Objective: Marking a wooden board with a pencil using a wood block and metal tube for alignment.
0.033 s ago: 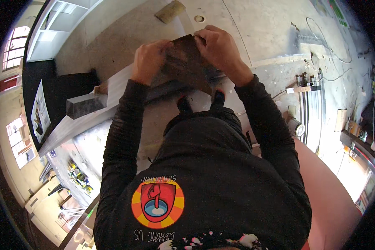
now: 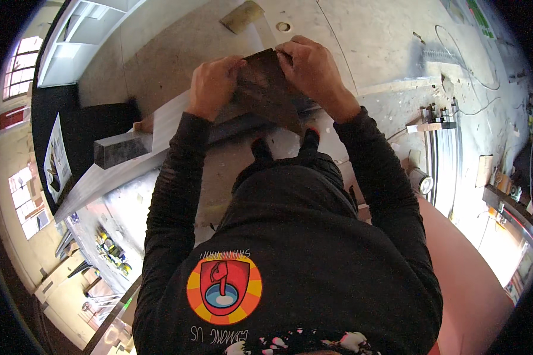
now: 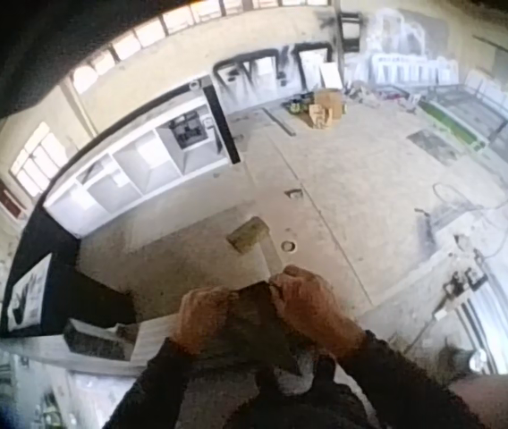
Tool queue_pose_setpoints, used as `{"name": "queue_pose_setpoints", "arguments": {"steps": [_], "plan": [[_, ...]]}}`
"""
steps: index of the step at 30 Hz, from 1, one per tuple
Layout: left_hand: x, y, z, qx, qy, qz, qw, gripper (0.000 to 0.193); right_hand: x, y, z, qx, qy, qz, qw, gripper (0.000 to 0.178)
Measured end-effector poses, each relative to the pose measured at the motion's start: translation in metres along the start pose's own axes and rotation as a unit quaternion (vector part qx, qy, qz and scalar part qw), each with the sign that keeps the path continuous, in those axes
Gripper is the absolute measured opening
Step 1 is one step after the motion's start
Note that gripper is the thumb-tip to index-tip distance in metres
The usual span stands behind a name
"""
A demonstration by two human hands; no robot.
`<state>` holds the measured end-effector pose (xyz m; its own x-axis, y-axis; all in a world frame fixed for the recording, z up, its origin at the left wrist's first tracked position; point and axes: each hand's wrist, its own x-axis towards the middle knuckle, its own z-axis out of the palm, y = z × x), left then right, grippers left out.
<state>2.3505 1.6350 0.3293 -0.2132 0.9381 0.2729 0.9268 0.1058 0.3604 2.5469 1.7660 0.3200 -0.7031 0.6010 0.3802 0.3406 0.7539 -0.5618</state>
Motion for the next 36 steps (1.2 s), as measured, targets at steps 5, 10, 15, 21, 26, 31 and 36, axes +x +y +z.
{"name": "queue_pose_setpoints", "arguments": {"steps": [5,10,15,21,26,31,36], "plan": [[0.001,0.0,0.001,0.006,-0.005,-0.003,1.0,0.018,0.002,0.002,0.005,-0.026,-0.024,-0.015,0.999,0.015],[0.0,-0.003,0.004,-0.011,0.005,-0.008,1.0,0.018,-0.004,-0.002,-0.004,-0.006,-0.001,-0.056,0.998,0.014],[0.0,-0.003,0.001,0.009,-0.015,-0.005,1.0,0.018,-0.019,-0.023,-0.037,-0.053,-0.125,-0.057,0.989,0.012],[0.003,-0.003,0.001,-0.018,-0.007,0.006,1.0,0.018,0.006,0.0,-0.002,-0.024,0.002,-0.062,0.998,0.01],[0.0,-0.005,0.002,-0.023,-0.001,-0.003,1.0,0.019,-0.013,-0.005,-0.026,-0.045,-0.094,-0.079,0.991,0.011],[0.002,0.0,0.001,0.008,-0.017,-0.009,1.0,0.019,0.006,-0.004,-0.013,-0.01,-0.027,-0.062,0.998,0.01],[0.002,-0.004,0.003,-0.021,-0.012,-0.002,1.0,0.02,-0.026,-0.009,-0.001,0.018,-0.058,-0.072,0.996,0.013]]}}
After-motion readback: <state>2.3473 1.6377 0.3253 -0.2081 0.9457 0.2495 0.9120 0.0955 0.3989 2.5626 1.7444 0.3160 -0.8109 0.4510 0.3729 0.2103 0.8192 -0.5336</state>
